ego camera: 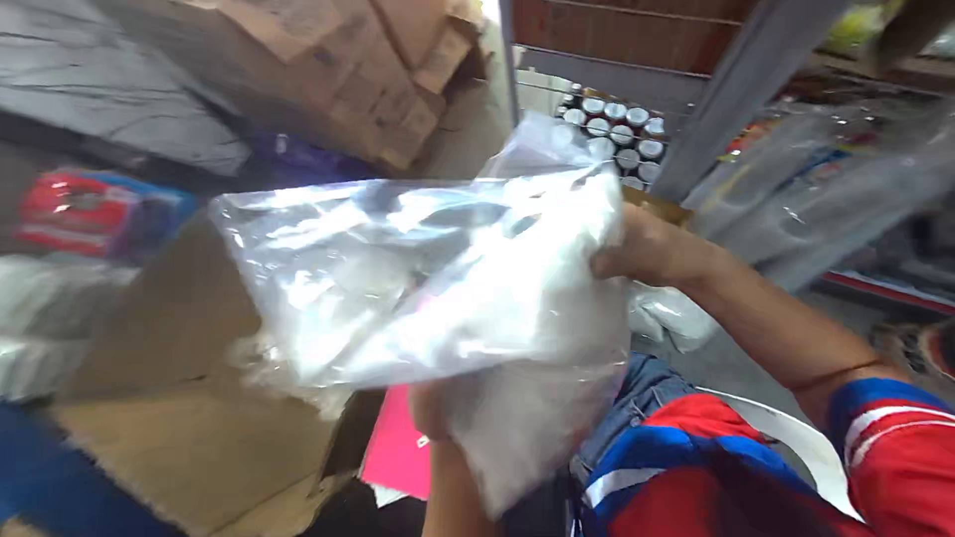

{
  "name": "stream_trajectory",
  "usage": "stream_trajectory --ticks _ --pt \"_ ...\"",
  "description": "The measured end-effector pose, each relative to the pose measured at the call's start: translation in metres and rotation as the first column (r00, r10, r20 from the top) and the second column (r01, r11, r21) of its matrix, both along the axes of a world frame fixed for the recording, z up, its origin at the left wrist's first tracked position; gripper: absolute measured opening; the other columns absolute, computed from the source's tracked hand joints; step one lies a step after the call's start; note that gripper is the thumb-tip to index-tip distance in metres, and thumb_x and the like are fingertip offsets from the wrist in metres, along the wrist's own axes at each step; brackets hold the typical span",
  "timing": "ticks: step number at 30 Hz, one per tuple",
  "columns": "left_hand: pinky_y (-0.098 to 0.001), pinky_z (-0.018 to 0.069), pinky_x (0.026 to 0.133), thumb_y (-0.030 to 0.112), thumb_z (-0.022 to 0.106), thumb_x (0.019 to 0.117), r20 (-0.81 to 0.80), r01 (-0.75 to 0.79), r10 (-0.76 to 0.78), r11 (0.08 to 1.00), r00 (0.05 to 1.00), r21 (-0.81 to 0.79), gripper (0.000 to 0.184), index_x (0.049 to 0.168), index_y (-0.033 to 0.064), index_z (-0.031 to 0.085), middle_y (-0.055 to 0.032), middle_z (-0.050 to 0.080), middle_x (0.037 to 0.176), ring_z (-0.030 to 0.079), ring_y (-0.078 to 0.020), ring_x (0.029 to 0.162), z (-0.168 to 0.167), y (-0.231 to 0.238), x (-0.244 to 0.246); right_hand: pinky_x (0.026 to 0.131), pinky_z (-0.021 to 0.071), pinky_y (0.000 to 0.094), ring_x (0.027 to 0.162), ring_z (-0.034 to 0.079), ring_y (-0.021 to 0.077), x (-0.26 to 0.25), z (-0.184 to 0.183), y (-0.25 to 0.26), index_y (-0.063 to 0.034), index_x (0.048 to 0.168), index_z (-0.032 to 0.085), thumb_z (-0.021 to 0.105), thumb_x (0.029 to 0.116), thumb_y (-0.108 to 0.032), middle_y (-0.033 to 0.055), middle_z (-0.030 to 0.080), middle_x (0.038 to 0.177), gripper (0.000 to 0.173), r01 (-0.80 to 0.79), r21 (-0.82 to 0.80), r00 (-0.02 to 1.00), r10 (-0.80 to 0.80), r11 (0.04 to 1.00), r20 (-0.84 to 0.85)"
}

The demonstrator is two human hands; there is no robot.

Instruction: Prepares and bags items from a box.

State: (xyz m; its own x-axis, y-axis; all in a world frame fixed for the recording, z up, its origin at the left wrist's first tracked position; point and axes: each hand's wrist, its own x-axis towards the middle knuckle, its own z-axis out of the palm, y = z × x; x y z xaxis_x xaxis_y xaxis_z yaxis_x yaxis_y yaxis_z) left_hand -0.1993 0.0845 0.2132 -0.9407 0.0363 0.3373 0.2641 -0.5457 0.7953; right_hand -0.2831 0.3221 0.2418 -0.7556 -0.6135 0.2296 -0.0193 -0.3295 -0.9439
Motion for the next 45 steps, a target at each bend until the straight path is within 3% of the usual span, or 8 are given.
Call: stream_trajectory --ticks 4,7,13,20,26,30,35,45 --pt "-0.0126 0.0545 0.084 0.031 0.054 0.1049 -0.036 0.011 -0.036 0.837 0.999 -0.547 0.018 0.099 0.0316 0.072 0.0237 0.071 0.095 0.064 0.0125 0.091 -0.005 0.02 -0.023 0.077 0.0606 0.0175 0.087 0.07 -0.0037 0.041 0.016 0.057 -0.016 0.118 0.062 0.08 0.0838 -0.012 -0.0143 0.074 0.097 0.039 0.4 0.328 0.916 -0.36 0.856 -0.179" --pt "-0.0261 0.0536 0.094 0.018 0.054 0.1031 0.024 0.077 -0.102 0.56 0.994 -0.825 0.028 0.117 -0.0011 0.068 -0.0072 0.07 0.11 0.066 -0.0051 0.104 -0.025 0.018 -0.033 0.082 0.0598 0.0186 0.09 0.069 -0.0024 0.061 0.011 0.086 -0.0079 0.127 0.059 0.082 0.0827 -0.026 -0.007 0.073 0.1 0.053 0.493 0.611 0.869 -0.387 0.62 -0.308" --pt "-0.0327 0.0536 0.1 0.022 0.052 0.1053 0.076 0.068 -0.008 0.551 0.997 -0.832 0.036 0.129 -0.0045 0.061 -0.0156 0.066 0.129 0.065 -0.0157 0.118 -0.025 -0.026 -0.011 0.1 0.0472 0.0629 0.111 0.065 0.0403 0.066 -0.068 0.152 0.0025 0.137 0.057 0.08 0.0888 -0.029 0.0281 0.067 0.118 0.062 0.184 0.941 0.949 -0.301 0.284 -0.094" --pt "-0.029 0.0559 0.096 0.017 0.052 0.104 0.059 -0.298 0.591 0.488 0.804 -0.821 0.029 0.127 0.003 0.061 -0.0018 0.068 0.122 0.066 -0.0077 0.11 0.0 -0.116 0.044 0.104 0.0454 0.0584 0.119 0.059 0.0422 0.062 -0.214 0.203 0.0112 0.136 0.053 0.076 0.0906 -0.004 0.0336 0.059 0.13 0.053 -0.163 0.961 0.789 -0.554 0.226 0.264" --pt "-0.0318 0.0549 0.091 0.019 0.058 0.1032 0.237 -0.013 0.691 0.335 0.683 -0.942 0.025 0.116 0.0005 0.07 -0.0089 0.072 0.11 0.068 -0.0108 0.099 -0.031 -0.131 0.086 0.099 0.0476 0.0582 0.122 0.056 0.0457 0.093 -0.338 0.24 0.0097 0.15 0.036 0.072 0.0966 -0.014 0.0353 0.048 0.143 0.068 -0.11 0.989 0.469 -0.872 0.095 0.136" --pt "-0.0312 0.0541 0.091 0.02 0.06 0.1021 0.272 0.064 0.728 0.3 0.629 -0.952 0.024 0.116 0.0036 0.072 -0.0095 0.071 0.114 0.068 -0.0125 0.104 -0.043 -0.122 0.107 0.108 0.0422 0.0588 0.129 0.053 0.0482 0.083 -0.351 0.247 0.0161 0.141 0.045 0.066 0.1 -0.017 0.0384 0.05 0.14 0.057 -0.218 0.967 0.652 -0.757 -0.133 0.043" --pt "-0.0318 0.0544 0.088 0.019 0.062 0.1003 0.244 0.058 0.767 0.262 0.594 -0.963 0.021 0.111 0.003 0.073 -0.0099 0.072 0.108 0.068 -0.0148 0.099 -0.049 -0.11 0.129 0.107 0.0377 0.0696 0.131 0.049 0.0559 0.033 -0.239 0.161 0.0184 0.13 0.055 0.067 0.0995 -0.028 0.0428 0.052 0.135 0.057 -0.305 0.868 0.931 -0.314 -0.392 0.186" --pt "-0.0432 0.0528 0.091 0.017 0.065 0.0983 0.242 0.093 0.734 0.238 0.635 -0.967 0.019 0.105 0.0008 0.074 -0.0144 0.072 0.104 0.068 -0.0251 0.099 -0.048 -0.096 0.142 0.073 0.0571 0.0492 0.081 0.068 0.0307 0.034 -0.075 -0.087 0.0018 0.103 0.071 0.067 0.0966 -0.014 0.0173 0.069 0.093 0.018 -0.04 0.792 0.809 0.486 0.609 -0.332"
